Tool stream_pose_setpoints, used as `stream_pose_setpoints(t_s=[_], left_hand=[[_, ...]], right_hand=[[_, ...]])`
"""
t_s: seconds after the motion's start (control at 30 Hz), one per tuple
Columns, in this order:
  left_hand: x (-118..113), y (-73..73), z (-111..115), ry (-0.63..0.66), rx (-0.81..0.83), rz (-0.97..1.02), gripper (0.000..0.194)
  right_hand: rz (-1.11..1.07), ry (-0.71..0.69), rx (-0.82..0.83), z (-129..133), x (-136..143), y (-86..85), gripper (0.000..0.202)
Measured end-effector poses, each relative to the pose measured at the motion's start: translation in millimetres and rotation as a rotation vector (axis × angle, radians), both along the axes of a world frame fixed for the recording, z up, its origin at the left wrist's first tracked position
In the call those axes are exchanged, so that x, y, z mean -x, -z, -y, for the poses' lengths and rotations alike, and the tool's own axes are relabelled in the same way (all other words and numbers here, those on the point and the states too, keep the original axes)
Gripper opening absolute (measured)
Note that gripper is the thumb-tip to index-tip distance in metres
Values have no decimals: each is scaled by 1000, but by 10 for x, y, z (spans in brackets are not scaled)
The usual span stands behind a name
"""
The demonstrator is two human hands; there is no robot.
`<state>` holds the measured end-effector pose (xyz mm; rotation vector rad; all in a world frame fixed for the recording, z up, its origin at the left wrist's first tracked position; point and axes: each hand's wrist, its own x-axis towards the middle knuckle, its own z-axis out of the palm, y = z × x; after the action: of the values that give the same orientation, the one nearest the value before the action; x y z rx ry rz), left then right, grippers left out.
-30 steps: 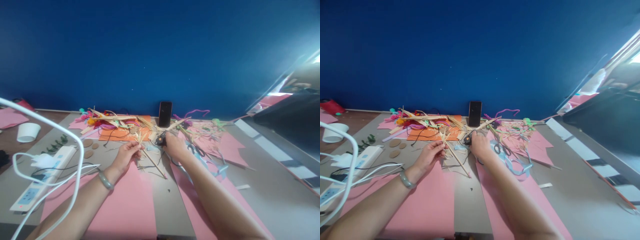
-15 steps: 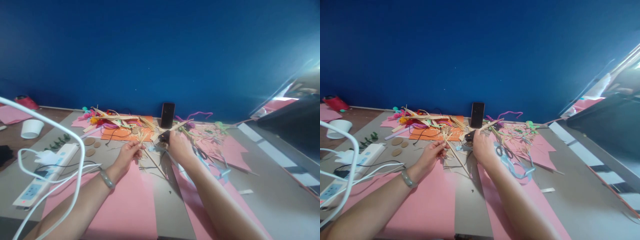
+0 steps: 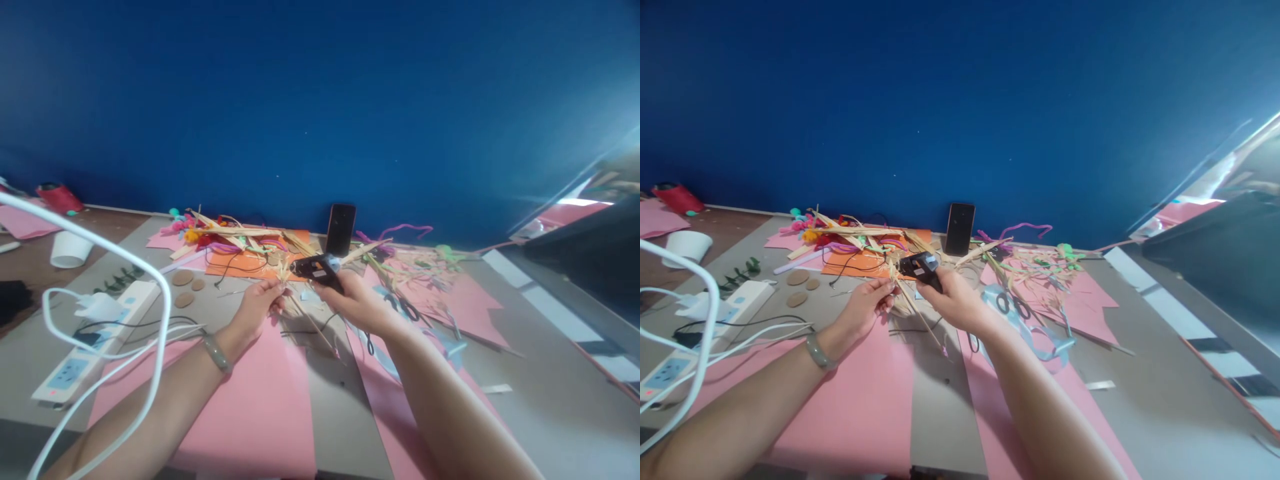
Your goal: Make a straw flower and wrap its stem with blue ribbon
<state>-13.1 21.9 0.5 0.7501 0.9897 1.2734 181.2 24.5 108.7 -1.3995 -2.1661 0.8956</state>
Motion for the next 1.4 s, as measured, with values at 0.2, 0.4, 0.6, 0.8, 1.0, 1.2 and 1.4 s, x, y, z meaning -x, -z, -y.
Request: stream_pose_setpoints(t_s=[0.2,0.4,0.6,0.8,1.0,1.2,1.4], left_hand=[[-14,-27,-5,-10,1,37,25],[-16,-75,9,5,39,44,28],[-8,-52,8,14,19,46,28],[1,-35,8,4,21,52,26],[-7,-113,26,13,35,62,23],[-6,-148,36,25,56,57,18],[-1,-148,32,18,58,73,19]], right_hand=[[47,-27,30,-23,4,16,27],[55,-18,74,-48,17,50,33],[105,-14,58,-61,54,79,36],[130,-51,53,-65,67,98,40],[148,-35,53,-76,62,124,41],[163,-39,52,-67,81,131,43],[158,-21,51,-66,83,135,41]])
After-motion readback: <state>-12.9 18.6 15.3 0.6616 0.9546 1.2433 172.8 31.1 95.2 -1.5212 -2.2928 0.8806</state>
